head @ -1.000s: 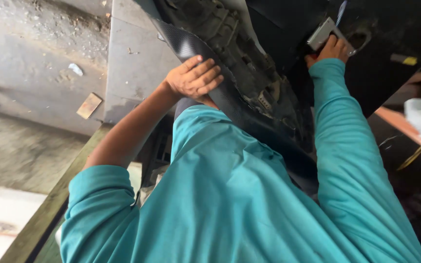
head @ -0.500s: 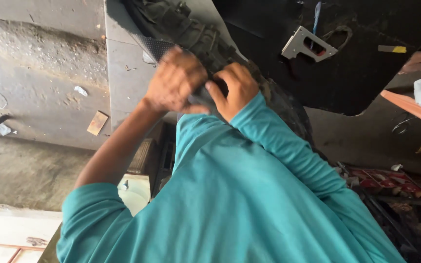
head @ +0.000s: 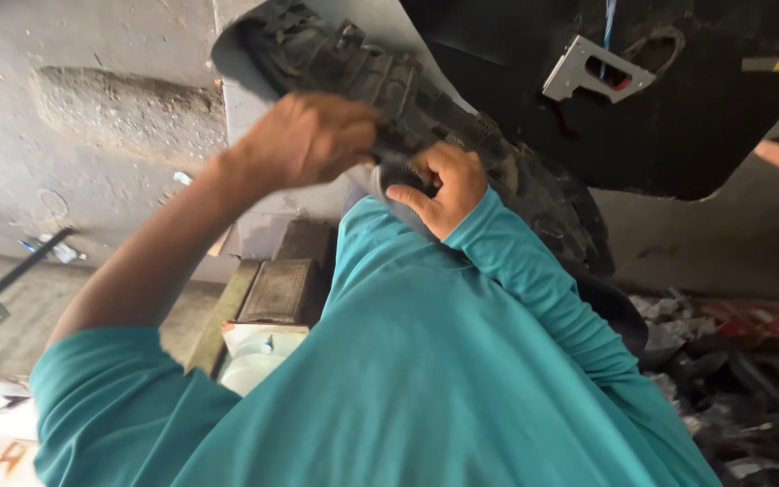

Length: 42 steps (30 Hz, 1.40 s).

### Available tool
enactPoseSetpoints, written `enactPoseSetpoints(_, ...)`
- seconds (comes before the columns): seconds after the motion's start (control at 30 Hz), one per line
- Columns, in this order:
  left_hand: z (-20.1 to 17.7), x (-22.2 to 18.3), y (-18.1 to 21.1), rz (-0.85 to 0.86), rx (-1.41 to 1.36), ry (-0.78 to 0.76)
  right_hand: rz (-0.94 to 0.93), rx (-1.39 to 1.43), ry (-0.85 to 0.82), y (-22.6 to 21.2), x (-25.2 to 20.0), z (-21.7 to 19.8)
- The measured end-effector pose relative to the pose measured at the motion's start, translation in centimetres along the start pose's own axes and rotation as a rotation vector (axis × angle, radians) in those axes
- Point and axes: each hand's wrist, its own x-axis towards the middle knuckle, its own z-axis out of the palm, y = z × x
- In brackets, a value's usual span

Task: The recorder is applying new leather or vinyl upholstery to a motorcycle seat frame using a heavy-duty manual stapler and a knife.

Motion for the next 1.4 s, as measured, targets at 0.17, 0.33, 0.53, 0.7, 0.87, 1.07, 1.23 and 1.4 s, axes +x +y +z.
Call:
enactPoseSetpoints(0.17,0.0,-1.1,1.8,0.107,0.08,0.148,-0.075,-0.143,0.075,0.8,-2.2,1.7)
enactPoseSetpoints(0.33,2.9,-1.9,0.9,-0.049,0.037,0.078,-0.123,-0.06,0.229,1.2,-3.1,3.0)
enactPoseSetpoints(0.53,2.3,-0.2,-0.1,-0.299,-0.013,0.075,0.026,-0.088,0.217,0.6,-0.5,3.6)
enactPoseSetpoints(0.7,2.5,-1.3,2.0,-0.233,0.286,0.189,0.162,-0.037,0.224,0.7,0.7,2.9)
enactPoseSetpoints(0.87,9.9,-3.8,5.2,0.042,0.362,0.389,0.26,-0.036,0.232,1.3,1.5,2.3)
enactPoseSetpoints(1.07,16.6,-1.9,3.6,0.094,0.38,0.636,0.356,-0.02,0.19,0.6,2.0,2.0)
enactPoseSetpoints(1.23,16.8,-2.6,2.6,0.187,0.363,0.72,0.029,-0.114,0.3,-0.3,1.7,2.1)
enactPoseSetpoints(1.4,17.1,-3.7,2.0,0.168,0.481,0.683,-0.07,-0.186,0.347,-0.9,1.4,2.6)
